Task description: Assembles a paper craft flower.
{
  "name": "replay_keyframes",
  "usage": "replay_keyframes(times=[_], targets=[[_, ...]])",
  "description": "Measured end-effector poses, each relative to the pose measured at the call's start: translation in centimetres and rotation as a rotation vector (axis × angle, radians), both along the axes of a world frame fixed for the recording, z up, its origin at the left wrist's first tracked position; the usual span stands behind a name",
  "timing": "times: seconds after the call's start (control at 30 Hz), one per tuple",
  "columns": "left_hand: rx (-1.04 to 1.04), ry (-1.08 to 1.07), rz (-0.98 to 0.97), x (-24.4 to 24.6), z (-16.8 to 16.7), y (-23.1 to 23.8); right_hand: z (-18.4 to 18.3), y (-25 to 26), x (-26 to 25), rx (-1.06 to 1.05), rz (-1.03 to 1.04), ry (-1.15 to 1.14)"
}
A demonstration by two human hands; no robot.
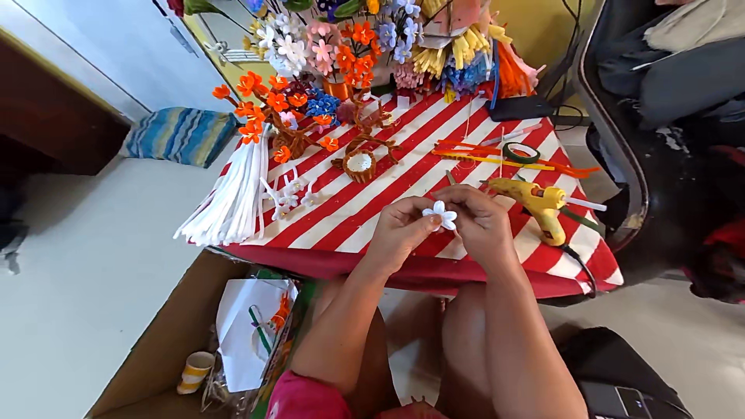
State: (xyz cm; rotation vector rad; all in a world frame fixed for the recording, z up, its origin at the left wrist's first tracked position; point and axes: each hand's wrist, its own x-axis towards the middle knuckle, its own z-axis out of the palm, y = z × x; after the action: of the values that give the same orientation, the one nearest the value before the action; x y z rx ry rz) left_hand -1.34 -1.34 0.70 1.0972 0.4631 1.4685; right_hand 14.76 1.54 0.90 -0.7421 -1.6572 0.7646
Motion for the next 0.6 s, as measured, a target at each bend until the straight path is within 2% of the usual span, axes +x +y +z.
replay_keyframes(times=[0.07, 0.17, 0.23, 0.6], targets=[[-0.018, -0.005, -0.032, -0.6, 0.0, -0.3, 0.3, -0.1, -0.1, -0.162, 0.069, 0.071], [-0.006, 0.009, -0.073, -1.6, -0.1, -0.6, 0.7, -0.1, -0.6, -0.432, 0.204, 0.327], [0.012, 0.035, -0.083, -2.2, 0.0, -1.0, 1.0, -0.2, -1.1, -0.539, 0.271, 0.465], [0.165, 0.115, 0.012, -3.5, -0.2, -2.3, 0.2, 0.3, -4.6, -0.714, 0.57, 0.701]])
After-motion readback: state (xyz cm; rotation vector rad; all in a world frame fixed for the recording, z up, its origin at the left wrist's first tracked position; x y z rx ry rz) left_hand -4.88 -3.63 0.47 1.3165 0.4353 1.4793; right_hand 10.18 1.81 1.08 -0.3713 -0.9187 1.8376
